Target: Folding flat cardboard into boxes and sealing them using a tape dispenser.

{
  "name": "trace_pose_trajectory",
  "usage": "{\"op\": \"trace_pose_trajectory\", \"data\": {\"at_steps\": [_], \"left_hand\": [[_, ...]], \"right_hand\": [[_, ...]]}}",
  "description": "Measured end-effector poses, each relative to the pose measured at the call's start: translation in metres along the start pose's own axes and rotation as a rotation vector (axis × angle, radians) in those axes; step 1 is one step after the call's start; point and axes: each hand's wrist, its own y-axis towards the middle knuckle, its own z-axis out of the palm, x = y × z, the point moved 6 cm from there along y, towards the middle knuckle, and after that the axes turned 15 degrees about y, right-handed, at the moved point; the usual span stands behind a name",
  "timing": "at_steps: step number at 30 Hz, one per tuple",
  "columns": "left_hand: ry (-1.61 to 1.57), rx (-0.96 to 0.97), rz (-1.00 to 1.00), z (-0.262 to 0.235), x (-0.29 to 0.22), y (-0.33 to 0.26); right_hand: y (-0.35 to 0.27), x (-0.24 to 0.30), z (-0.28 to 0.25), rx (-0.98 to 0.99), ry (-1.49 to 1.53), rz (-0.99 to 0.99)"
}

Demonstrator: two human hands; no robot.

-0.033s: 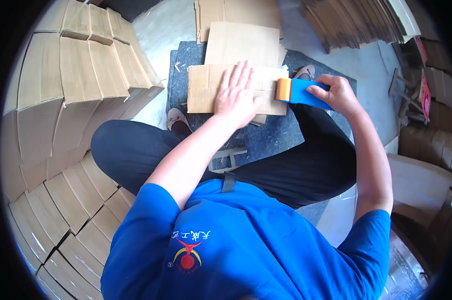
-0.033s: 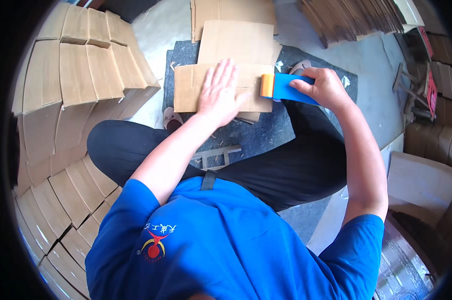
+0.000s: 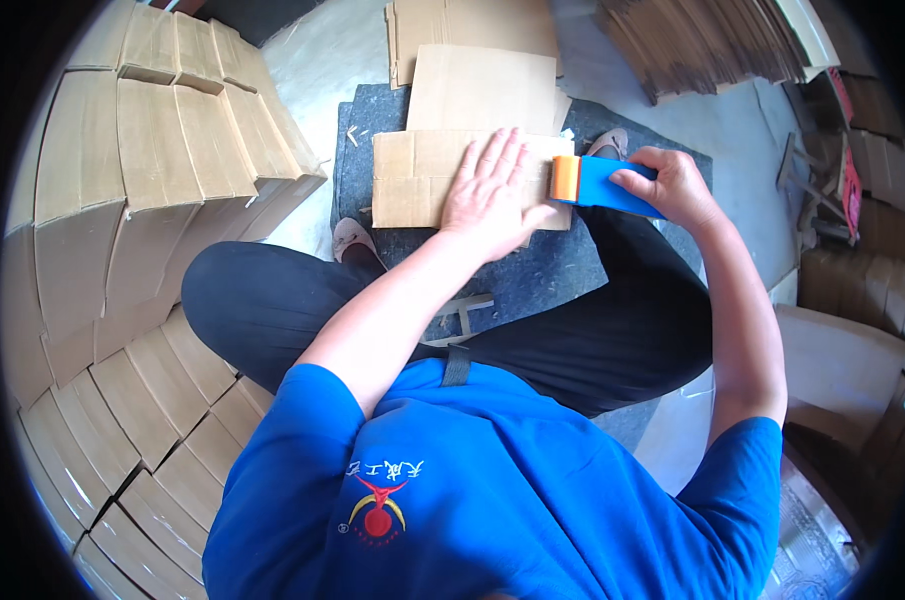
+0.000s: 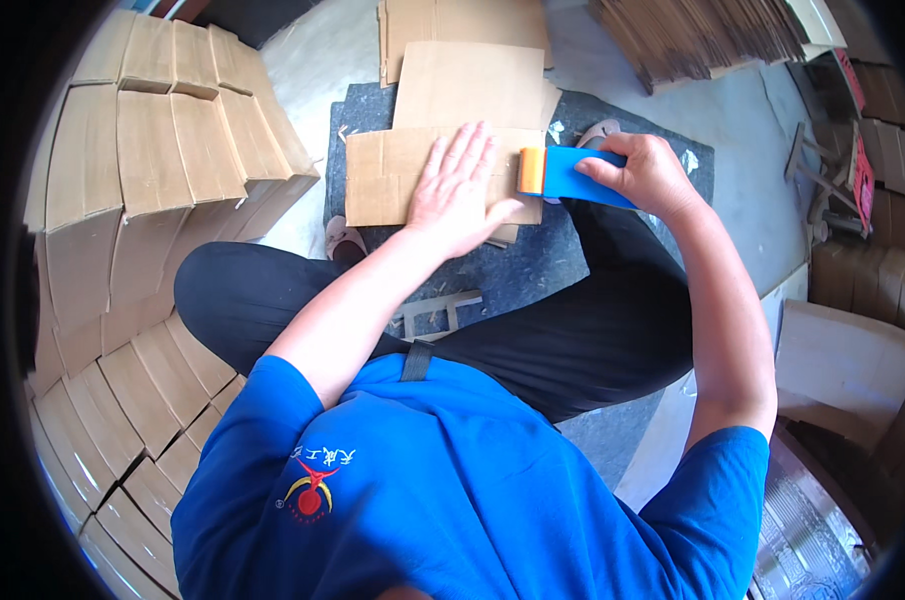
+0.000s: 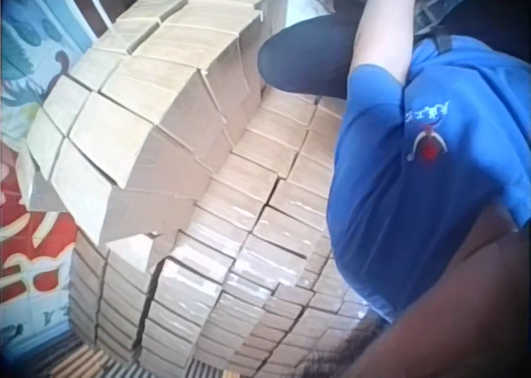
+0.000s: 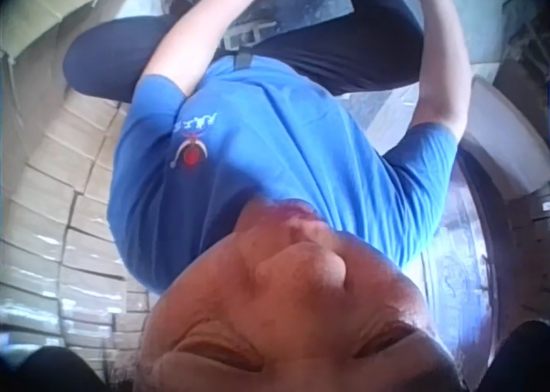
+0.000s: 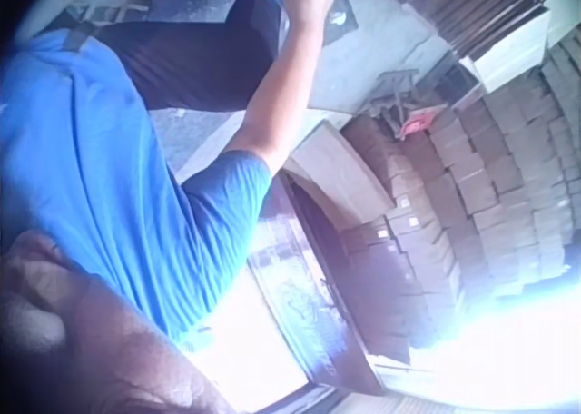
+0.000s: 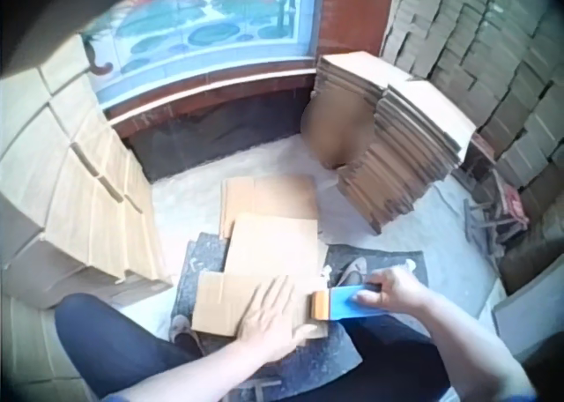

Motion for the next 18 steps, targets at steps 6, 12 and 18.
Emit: {"op": "trace_pose_trajectory", "data": {"at_steps": [6,12,18], "left_hand": [[-0.004,0.109,-0.095,-0.015,-0.037,0.018],[0.043,0.119,-0.129,-0.011,-0.037,0.017],[0.079,0.079,-0.08,-0.017,-0.044,0.025]], "right_hand": [[-0.001,-0.013,-0.001,0.006,0.078,0.033],[-0.014,-0.047,-0.015,-0.01,0.202,0.032],[-0.031,-0.073,-0.045,-0.041,0.161,0.123]]}}
